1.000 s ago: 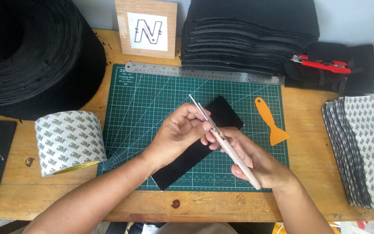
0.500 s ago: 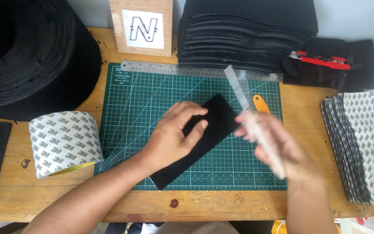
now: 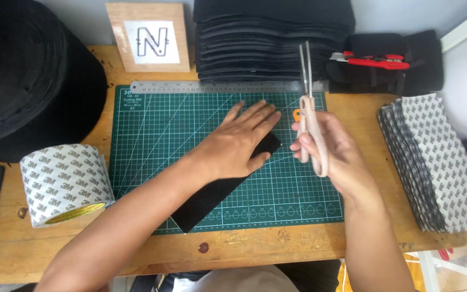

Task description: Applying adhesive tape to fabric strips and trimming the edges with scissors

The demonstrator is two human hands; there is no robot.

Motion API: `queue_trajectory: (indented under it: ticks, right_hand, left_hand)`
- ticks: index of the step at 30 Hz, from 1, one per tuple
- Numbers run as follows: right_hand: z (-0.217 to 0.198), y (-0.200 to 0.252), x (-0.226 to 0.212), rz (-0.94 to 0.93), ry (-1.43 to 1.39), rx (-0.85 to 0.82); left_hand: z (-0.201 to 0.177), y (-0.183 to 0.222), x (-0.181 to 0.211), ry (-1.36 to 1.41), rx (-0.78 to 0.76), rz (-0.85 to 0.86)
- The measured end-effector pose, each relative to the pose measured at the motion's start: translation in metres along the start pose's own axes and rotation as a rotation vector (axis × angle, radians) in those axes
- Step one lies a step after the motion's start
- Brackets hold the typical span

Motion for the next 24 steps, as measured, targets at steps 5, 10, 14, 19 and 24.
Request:
queue_trajectory:
  ticks: [5, 10, 14, 19, 24]
  right_hand:
    - [-0.003, 0.001, -0.009, -0.214, -0.008, 0.030]
    - [-0.001, 0.002, -0.011, -0.192, 0.014, 0.032]
    - [0.003, 0.002, -0.006, -0.180, 0.020, -0.008]
    - [0.019, -0.006, 0.008, -0.179, 0.040, -0.111]
    - [0.038, -0.008, 0.013, -0.315, 0.005, -0.120]
  left_hand:
    - [-0.002, -0.011, 0.002, -0.100, -0.068, -0.070]
    - [-0.003, -0.007, -0.022, -0.093, -0.027, -0.142]
    - [-0.028, 0.016, -0.028, 0.167, 0.077, -0.088]
    - [-0.067, 0.050, -0.018, 0.415, 0.199, -0.094]
    - [-0.072, 0.054, -0.009, 0.502, 0.226, -0.062]
Point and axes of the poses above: each hand's wrist, its own y-axis away from the middle knuckle, its own z-axis out of the palm, x = y × z, the point moved 10 cm from there along -y, towards the middle knuckle, and after that the axes turned 9 degrees about -x, right-handed, at the moved point
